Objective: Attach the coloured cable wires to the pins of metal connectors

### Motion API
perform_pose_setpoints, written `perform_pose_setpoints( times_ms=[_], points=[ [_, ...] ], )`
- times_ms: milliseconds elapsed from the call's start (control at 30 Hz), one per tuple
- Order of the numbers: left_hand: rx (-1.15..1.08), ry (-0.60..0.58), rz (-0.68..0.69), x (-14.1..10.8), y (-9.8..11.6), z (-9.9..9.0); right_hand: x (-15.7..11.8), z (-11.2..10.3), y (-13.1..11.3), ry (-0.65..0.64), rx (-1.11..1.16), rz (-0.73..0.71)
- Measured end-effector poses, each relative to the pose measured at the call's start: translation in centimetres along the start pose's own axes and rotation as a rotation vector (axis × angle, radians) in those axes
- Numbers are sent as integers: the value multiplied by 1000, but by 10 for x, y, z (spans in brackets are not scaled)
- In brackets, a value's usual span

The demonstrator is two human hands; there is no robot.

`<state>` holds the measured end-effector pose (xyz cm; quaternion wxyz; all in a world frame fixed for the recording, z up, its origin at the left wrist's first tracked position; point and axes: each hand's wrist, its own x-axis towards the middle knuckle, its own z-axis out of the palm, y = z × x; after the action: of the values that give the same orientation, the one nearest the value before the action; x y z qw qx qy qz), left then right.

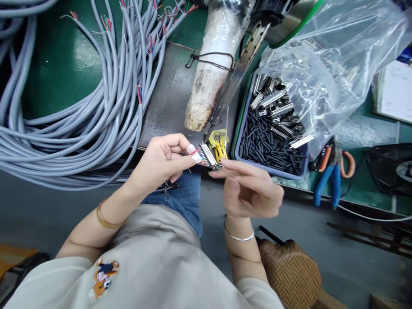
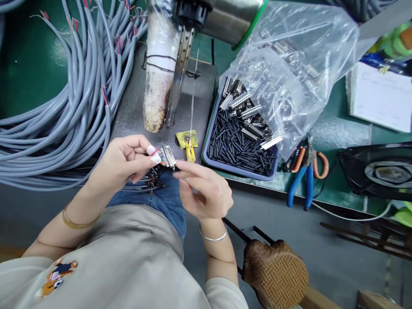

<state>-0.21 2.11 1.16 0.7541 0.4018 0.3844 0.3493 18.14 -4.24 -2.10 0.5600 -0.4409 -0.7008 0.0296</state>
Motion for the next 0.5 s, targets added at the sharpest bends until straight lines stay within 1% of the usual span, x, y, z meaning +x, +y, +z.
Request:
perform_pose_setpoints(
  times_ms=[100, 200, 300, 333, 400, 433, 500],
  points=[
    [-115, -132, -114, -6, 4, -3, -7, -9, 1, -97, 12, -65],
    [-158, -190, -148, -13, 6, -5, -11, -10, -2, -164, -93, -110],
    [-167, -195, -126, -18, 5, -6, -12, -4, -6, -199, -152, -98],
    [-168, -198, -116, -19, 4, -6, -11, -2, -7, -191, -141, -89],
    [-150, -187, -85, -21, 1, -6, -8, 2, -9, -135, -71, -59],
    [-131, -161, -60, -21, -2, -5, -6, 1, -11, -97, -17, -39],
    [-84, -73, -1, -21, -7, -3, -3, -5, -20, -47, 88, 11]
  ],
)
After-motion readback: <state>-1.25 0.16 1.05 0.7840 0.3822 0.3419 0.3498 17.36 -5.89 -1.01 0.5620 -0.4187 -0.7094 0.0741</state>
